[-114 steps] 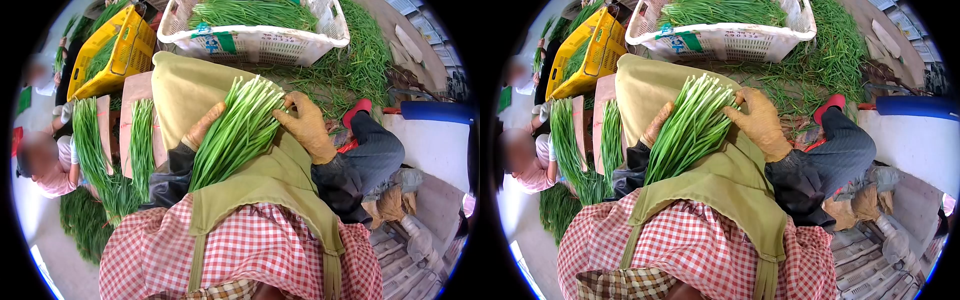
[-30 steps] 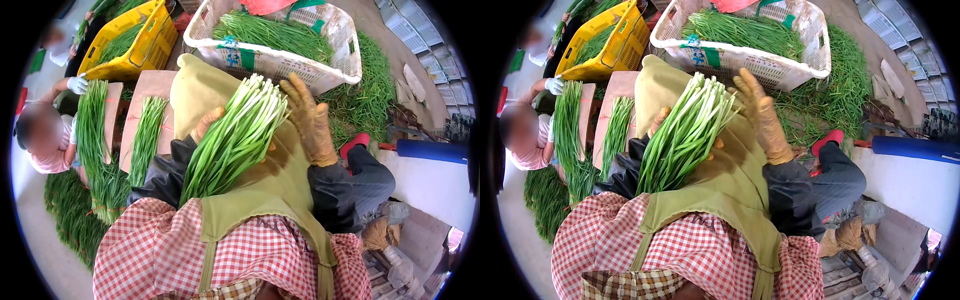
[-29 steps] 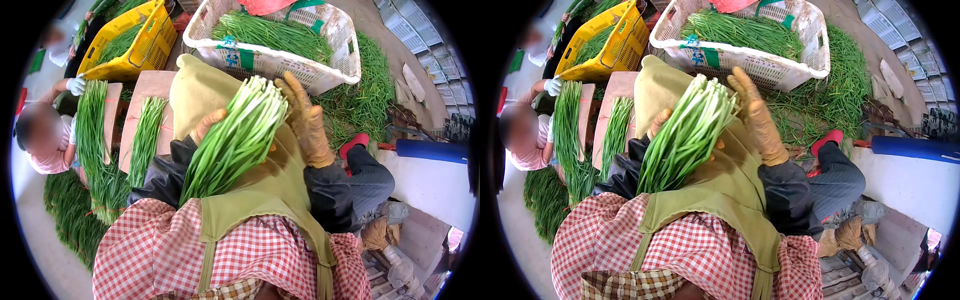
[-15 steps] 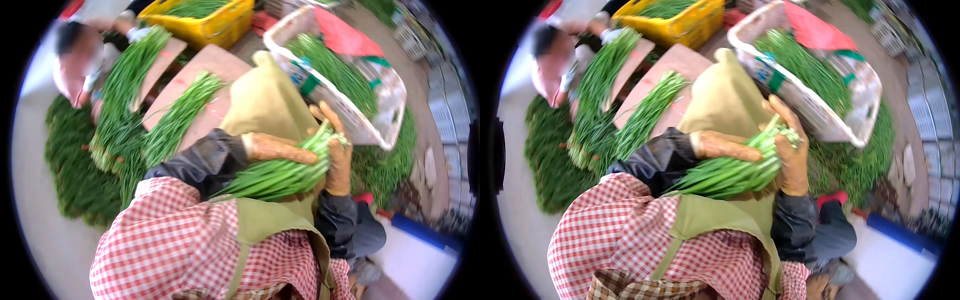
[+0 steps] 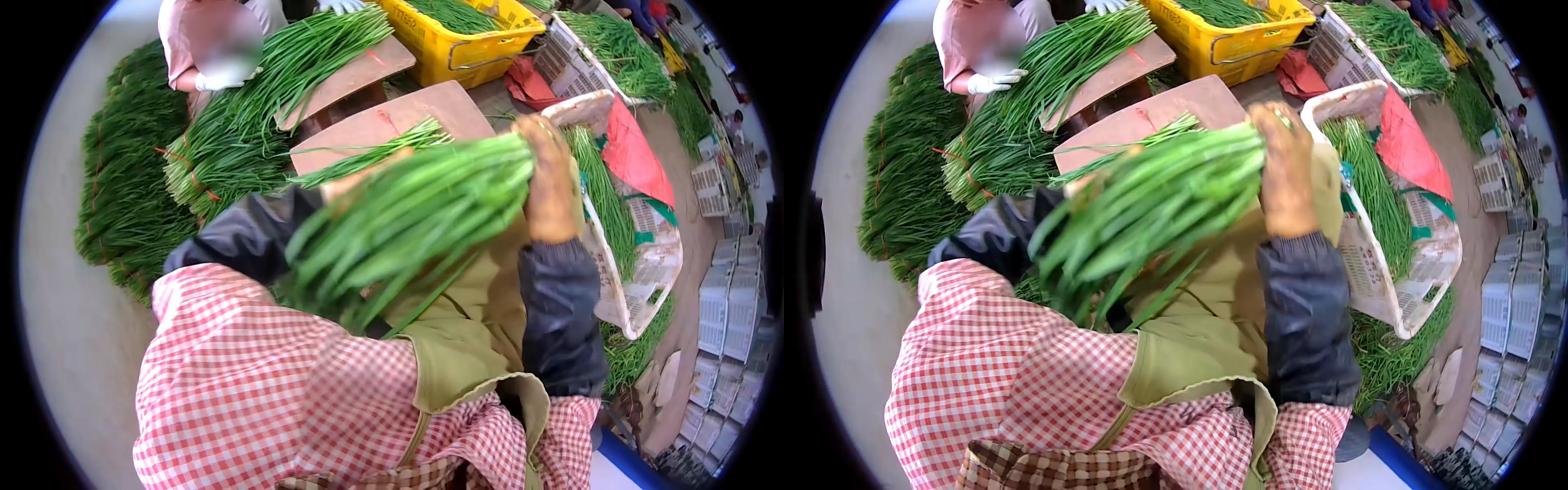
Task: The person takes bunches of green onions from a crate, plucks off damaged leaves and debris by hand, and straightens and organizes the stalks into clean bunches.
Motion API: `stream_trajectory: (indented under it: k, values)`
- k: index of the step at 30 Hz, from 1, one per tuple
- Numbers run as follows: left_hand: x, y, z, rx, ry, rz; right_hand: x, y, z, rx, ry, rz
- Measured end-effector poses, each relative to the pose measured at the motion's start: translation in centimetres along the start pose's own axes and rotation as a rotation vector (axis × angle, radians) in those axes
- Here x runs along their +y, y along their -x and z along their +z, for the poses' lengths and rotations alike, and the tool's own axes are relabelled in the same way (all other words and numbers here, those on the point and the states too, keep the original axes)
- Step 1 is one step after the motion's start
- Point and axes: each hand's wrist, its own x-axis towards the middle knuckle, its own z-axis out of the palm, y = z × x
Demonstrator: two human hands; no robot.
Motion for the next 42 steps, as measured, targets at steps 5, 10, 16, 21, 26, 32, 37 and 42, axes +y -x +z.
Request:
stream_trajectory:
  k: [5, 10, 16, 21, 26, 32, 37, 42]
  values:
    - [5.7, 8.3, -8.2, 0.411, -0.465, 0.310, 7.8, -5.6, 9.3, 0.016, -0.567, 0.520]
    - [7.2, 14.1, -17.5, 0.782, -1.104, 0.264, 17.0, -4.7, 15.0, 0.064, -0.419, 0.709]
    - [11.7, 13.6, -16.1, 1.213, -1.856, -0.793, 21.4, -4.0, 14.9, 0.027, -0.329, 0.792]
    - [12.4, 2.3, -9.8, 1.022, -2.165, 0.789, 20.8, -4.2, 14.9, 0.049, -0.194, 0.727]
    - [10.2, -11.1, -12.8, 0.717, -2.291, 0.372, 20.4, -3.6, 14.3, 0.020, 0.020, 0.552]
    - [6.2, -9.0, -9.6, 0.821, -2.213, 0.124, 20.4, -3.4, 15.8, 0.138, -0.109, 0.636]
    - [1.2, -10.4, -11.8, 1.163, -2.200, 0.378, 19.2, -4.2, 15.6, -0.013, 0.138, 0.714]
    - [3.1, -9.4, -13.9, 1.028, -2.175, 0.466, 10.4, -9.1, 9.4, -0.038, 0.398, 0.337]
